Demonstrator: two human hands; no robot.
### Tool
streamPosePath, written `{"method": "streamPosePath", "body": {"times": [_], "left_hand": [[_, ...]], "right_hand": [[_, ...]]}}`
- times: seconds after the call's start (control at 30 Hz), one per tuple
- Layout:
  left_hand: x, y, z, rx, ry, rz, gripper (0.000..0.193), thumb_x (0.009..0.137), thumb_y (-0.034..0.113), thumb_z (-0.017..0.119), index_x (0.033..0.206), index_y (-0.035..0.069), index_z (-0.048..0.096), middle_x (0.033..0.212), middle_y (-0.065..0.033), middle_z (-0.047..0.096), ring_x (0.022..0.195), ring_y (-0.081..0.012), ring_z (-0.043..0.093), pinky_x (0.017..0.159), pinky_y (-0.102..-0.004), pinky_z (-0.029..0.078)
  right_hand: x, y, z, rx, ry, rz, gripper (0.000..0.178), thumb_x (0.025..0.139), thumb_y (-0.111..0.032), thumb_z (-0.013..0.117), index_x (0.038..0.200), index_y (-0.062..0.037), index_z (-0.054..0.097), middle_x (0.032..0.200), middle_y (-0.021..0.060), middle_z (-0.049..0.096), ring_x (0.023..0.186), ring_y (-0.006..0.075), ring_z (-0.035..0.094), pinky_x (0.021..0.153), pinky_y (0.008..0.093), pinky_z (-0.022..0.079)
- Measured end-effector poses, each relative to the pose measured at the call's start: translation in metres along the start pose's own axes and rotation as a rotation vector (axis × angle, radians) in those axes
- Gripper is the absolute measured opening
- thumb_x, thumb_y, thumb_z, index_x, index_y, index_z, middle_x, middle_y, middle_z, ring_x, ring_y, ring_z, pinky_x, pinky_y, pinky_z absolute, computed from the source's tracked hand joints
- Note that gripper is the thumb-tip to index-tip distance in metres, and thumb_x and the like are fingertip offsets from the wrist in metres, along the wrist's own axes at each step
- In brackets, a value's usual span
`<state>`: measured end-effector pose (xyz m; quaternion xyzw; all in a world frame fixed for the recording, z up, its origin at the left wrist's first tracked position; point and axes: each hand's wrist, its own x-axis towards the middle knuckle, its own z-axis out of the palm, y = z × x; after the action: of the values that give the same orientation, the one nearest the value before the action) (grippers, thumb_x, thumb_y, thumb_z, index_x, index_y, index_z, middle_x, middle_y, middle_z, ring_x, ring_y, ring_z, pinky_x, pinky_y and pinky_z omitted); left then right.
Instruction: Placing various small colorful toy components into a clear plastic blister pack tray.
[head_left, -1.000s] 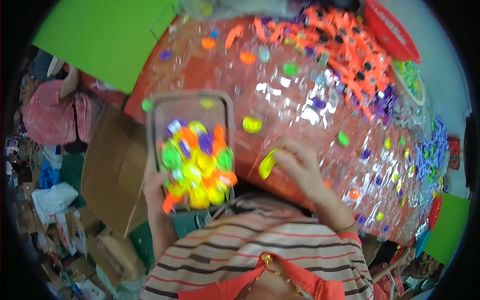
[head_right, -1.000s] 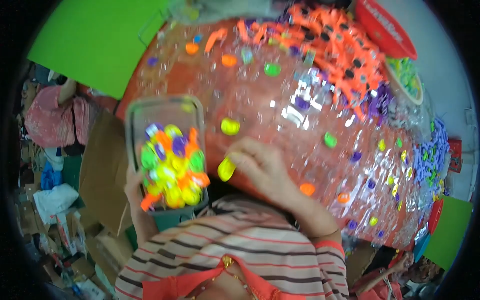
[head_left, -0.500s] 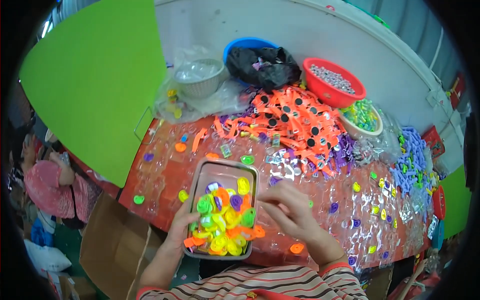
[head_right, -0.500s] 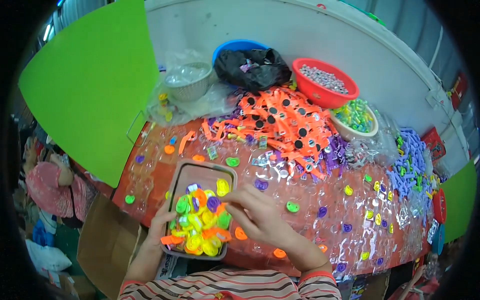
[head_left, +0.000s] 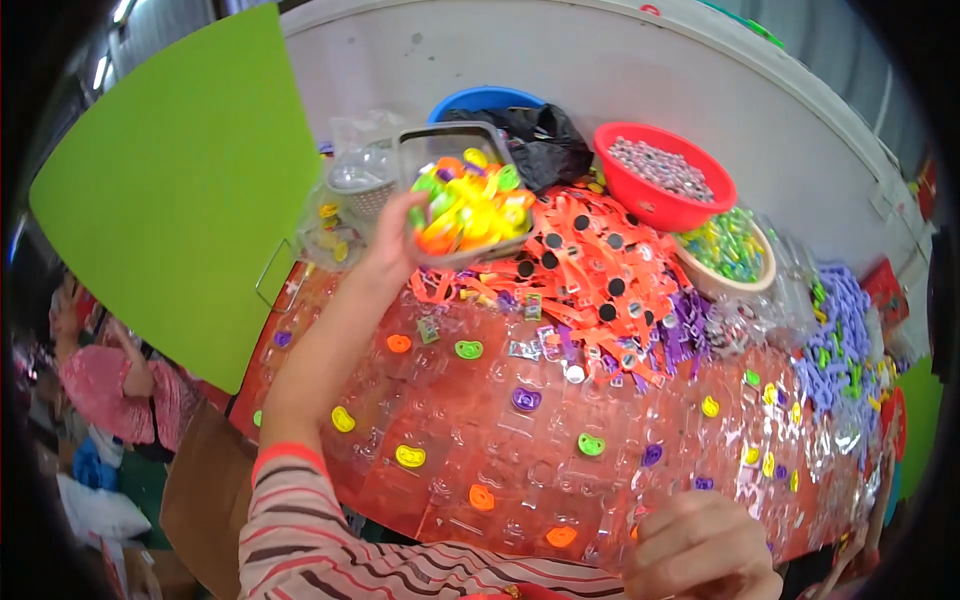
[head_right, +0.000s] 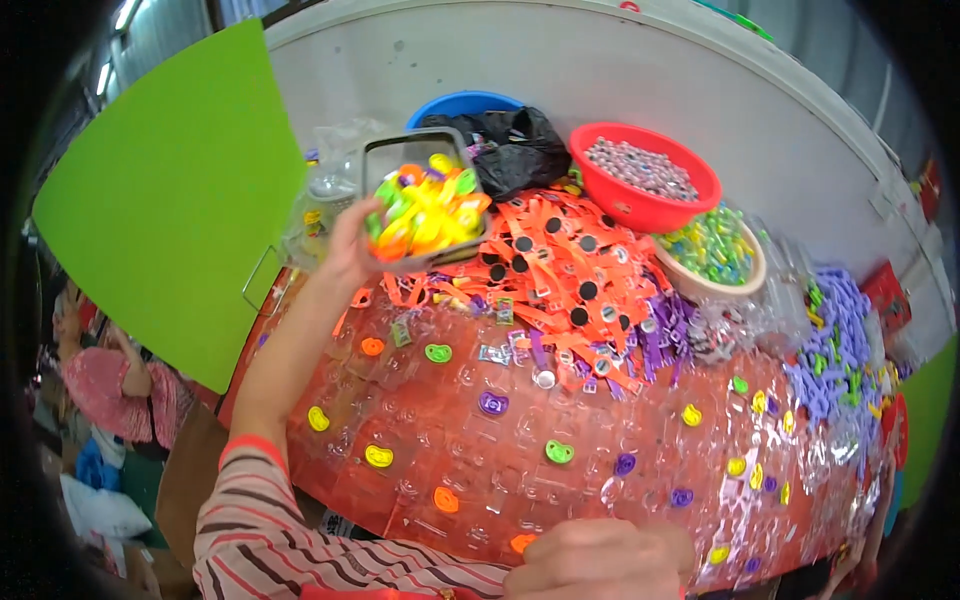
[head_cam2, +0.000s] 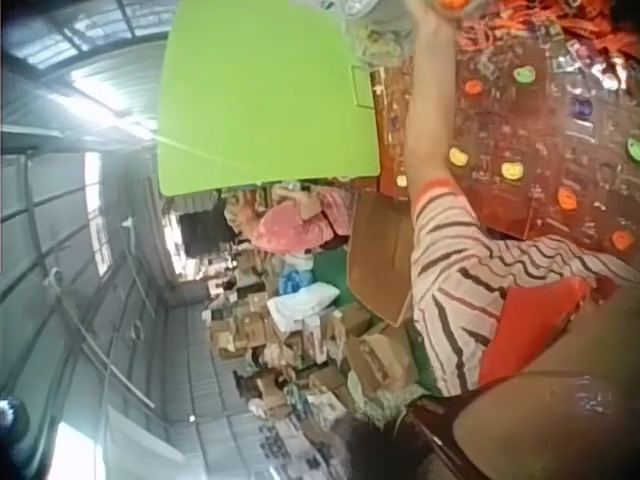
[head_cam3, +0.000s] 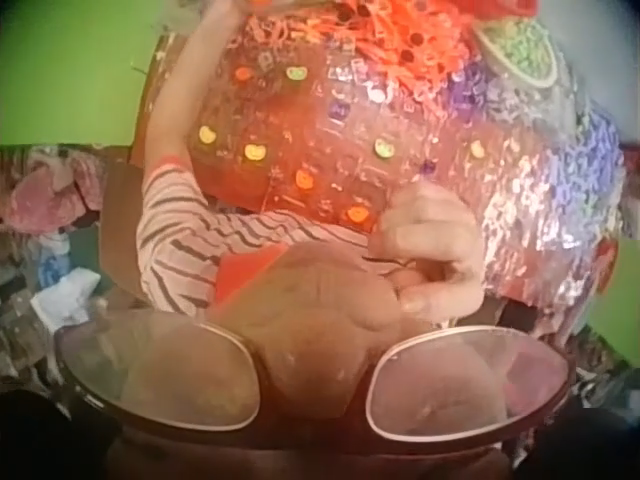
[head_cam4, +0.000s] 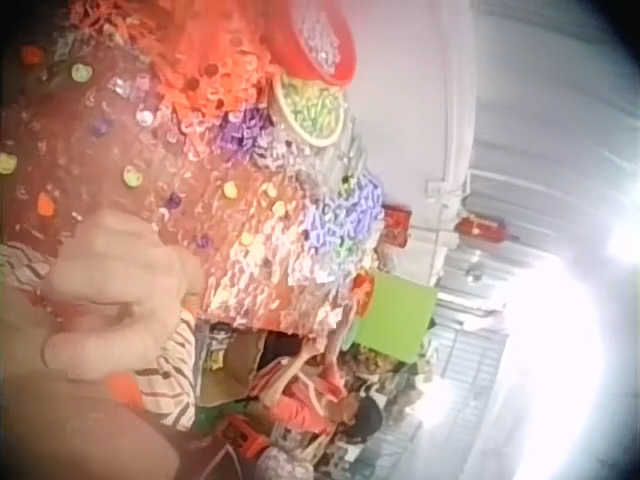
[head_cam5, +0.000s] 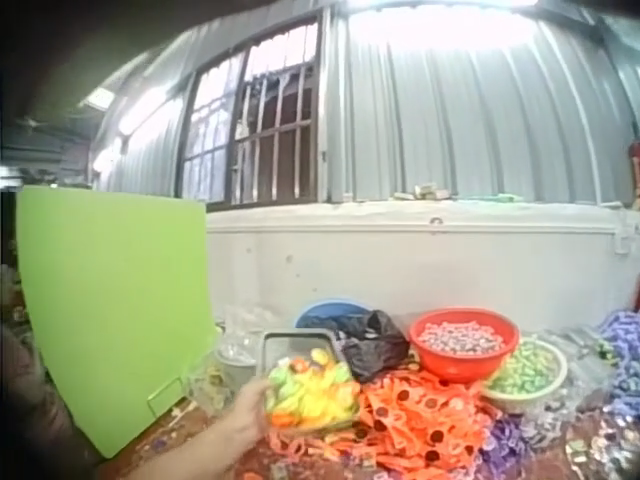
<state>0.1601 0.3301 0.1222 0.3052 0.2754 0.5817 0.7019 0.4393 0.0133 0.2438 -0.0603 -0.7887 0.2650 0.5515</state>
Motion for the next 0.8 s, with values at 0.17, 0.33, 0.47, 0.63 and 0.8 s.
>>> {"method": "streamPosePath", "body": {"times": [0.17, 0.33, 0.47, 0.63, 0.8], "left_hand": [[0.107, -0.017, 0.032, -0.099, -0.11, 0.091, 0.029, 0.08, 0.015, 0.068, 0.103, 0.001, 0.059, 0.102, -0.0122, 0.065, 0.095, -0.0265, 0.066, 0.085, -0.0428, 0.057], [0.225, 0.022, 0.006, -0.157, 0.172, 0.297, 0.021, 0.079, 0.014, 0.068, 0.094, 0.0, 0.061, 0.096, -0.0106, 0.063, 0.089, -0.0268, 0.065, 0.082, -0.0424, 0.056], [0.289, 0.032, 0.007, -0.233, 0.116, 0.236, 0.02, 0.077, 0.011, 0.069, 0.092, 0.002, 0.059, 0.094, -0.0107, 0.062, 0.087, -0.0274, 0.065, 0.078, -0.0439, 0.057], [0.342, -0.058, 0.053, -0.013, 0.437, 0.373, 0.039, 0.073, 0.012, 0.075, 0.105, 0.001, 0.056, 0.105, -0.0132, 0.062, 0.092, -0.0275, 0.063, 0.082, -0.0457, 0.055], [0.4, 0.008, -0.034, 0.351, 0.387, 0.333, 0.098, 0.066, 0.025, 0.08, 0.146, -0.001, 0.028, 0.144, -0.0248, 0.041, 0.125, -0.0373, 0.05, 0.104, -0.0462, 0.044]], "right_hand": [[0.008, 0.019, -0.007, -0.27, -0.094, 0.071, 0.016, 0.081, -0.018, 0.068, 0.085, -0.0023, 0.068, 0.082, 0.0141, 0.063, 0.057, 0.0238, 0.059, 0.05, 0.035, 0.043], [-0.006, 0.033, -0.021, -0.39, -0.175, 0.344, 0.03, 0.07, 0.004, 0.072, 0.098, -0.0057, 0.067, 0.082, 0.009, 0.067, 0.066, 0.0236, 0.065, 0.055, 0.0341, 0.049], [-0.028, 0.053, -0.048, -0.508, -0.166, 0.486, 0.024, 0.079, 0.0, 0.069, 0.103, -0.0023, 0.068, 0.088, 0.0106, 0.066, 0.074, 0.0258, 0.065, 0.064, 0.0349, 0.051], [-0.058, 0.083, -0.079, -0.566, -0.106, 0.668, 0.02, 0.083, -0.001, 0.067, 0.103, -0.0022, 0.064, 0.087, 0.0117, 0.062, 0.075, 0.0278, 0.063, 0.065, 0.0356, 0.05], [-0.071, 0.101, -0.079, -0.505, -0.085, 0.628, 0.016, 0.088, -0.005, 0.063, 0.104, -0.0032, 0.061, 0.085, 0.0126, 0.058, 0.075, 0.03, 0.061, 0.064, 0.0392, 0.048]]}}
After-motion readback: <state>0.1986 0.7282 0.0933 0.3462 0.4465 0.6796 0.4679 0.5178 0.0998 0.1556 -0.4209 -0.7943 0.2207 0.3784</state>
